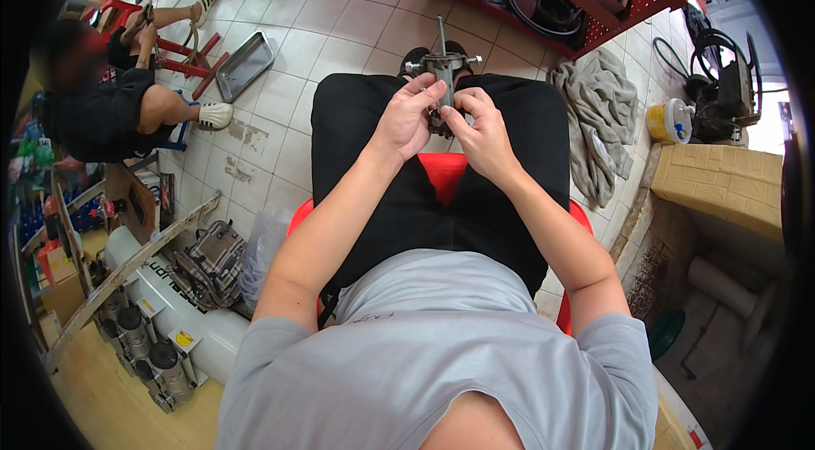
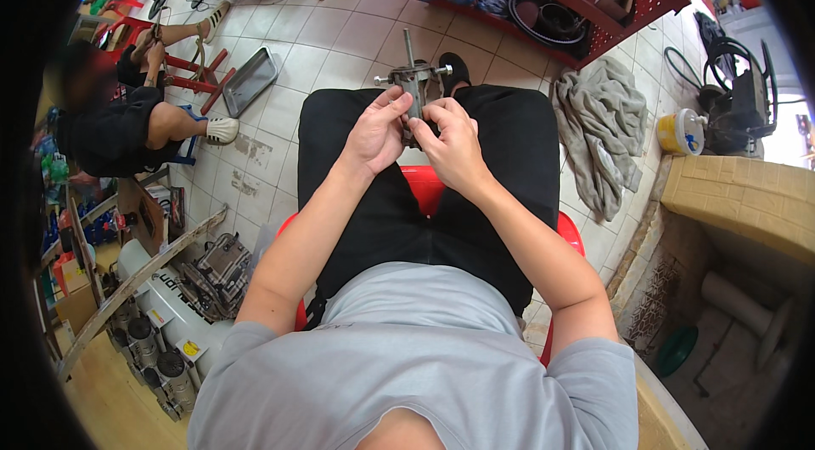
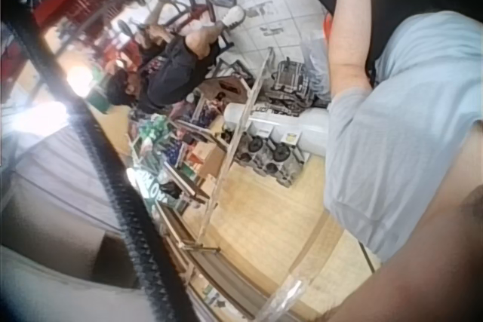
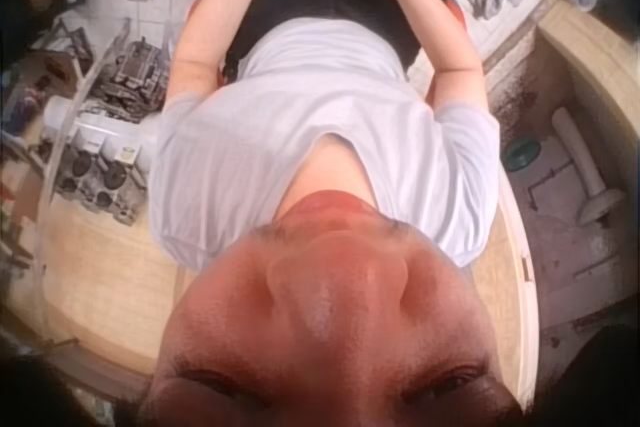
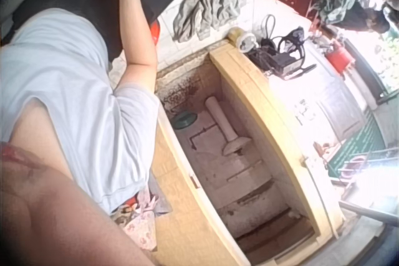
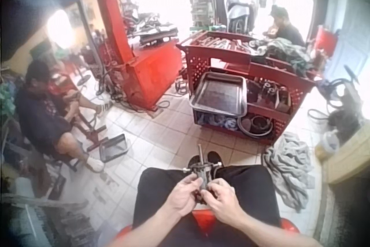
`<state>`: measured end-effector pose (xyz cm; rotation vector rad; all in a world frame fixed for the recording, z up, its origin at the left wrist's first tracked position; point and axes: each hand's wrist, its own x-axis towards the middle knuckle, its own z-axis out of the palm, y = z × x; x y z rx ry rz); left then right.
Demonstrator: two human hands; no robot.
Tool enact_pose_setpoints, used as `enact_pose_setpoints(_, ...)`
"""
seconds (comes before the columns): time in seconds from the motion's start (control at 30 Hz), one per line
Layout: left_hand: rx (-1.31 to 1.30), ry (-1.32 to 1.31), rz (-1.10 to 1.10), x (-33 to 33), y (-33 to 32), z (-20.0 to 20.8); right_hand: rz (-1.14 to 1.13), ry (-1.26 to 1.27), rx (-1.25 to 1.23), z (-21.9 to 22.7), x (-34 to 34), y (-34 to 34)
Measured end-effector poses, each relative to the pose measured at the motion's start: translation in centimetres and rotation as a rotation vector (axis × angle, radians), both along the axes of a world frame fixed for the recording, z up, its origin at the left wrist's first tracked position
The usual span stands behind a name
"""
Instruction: The person sits on a low stool in a workshop and assembles a mechanical component, likely a carburetor, on their lap. They insert a metal rod into the central housing and then attach a circular metal ring, securing it by tightening screws with their fingers.
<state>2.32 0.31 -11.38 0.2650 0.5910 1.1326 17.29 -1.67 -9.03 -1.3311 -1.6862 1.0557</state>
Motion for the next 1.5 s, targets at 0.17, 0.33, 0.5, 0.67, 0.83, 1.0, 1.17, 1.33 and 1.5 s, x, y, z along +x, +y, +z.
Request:
enact_pose_setpoints(0.17,-0.016,0.037,-0.009,-0.4,0.7,-0.5,-0.018,0.003,0.004,-0.3,-0.1,-0.1)
enact_pose_setpoints(0.33,-0.028,0.028,0.005,-0.1,0.6,-0.1,-0.022,-0.034,0.066,-1.3,0.2,0.1)
enact_pose_setpoints(0.5,-0.105,0.165,-0.008,0.3,0.4,0.5,-0.061,0.026,-0.023,-1.6,0.0,-0.1)
enact_pose_setpoints(0.67,-0.145,0.246,-0.008,0.1,0.5,0.4,-0.053,-0.007,0.024,-2.0,0.1,0.1)
enact_pose_setpoints(0.83,-0.125,0.223,0.012,0.1,0.5,0.6,-0.039,-0.005,-0.024,-2.0,0.0,0.0)
enact_pose_setpoints(1.0,-0.192,0.277,0.008,0.1,1.1,0.6,-0.061,-0.1,0.061,-2.0,-0.2,-0.1)
enact_pose_setpoints(1.17,-0.173,0.343,0.089,1.1,0.8,0.9,-0.044,-0.129,0.058,-2.2,0.1,0.3)
enact_pose_setpoints(1.33,-0.093,0.409,0.237,3.0,-0.1,0.8,-0.213,-0.07,0.312,-0.7,-0.4,0.4)
enact_pose_setpoints(1.5,-0.089,0.224,0.276,5.0,-1.4,-0.1,-0.104,-0.295,0.459,-0.9,-0.4,-0.4)
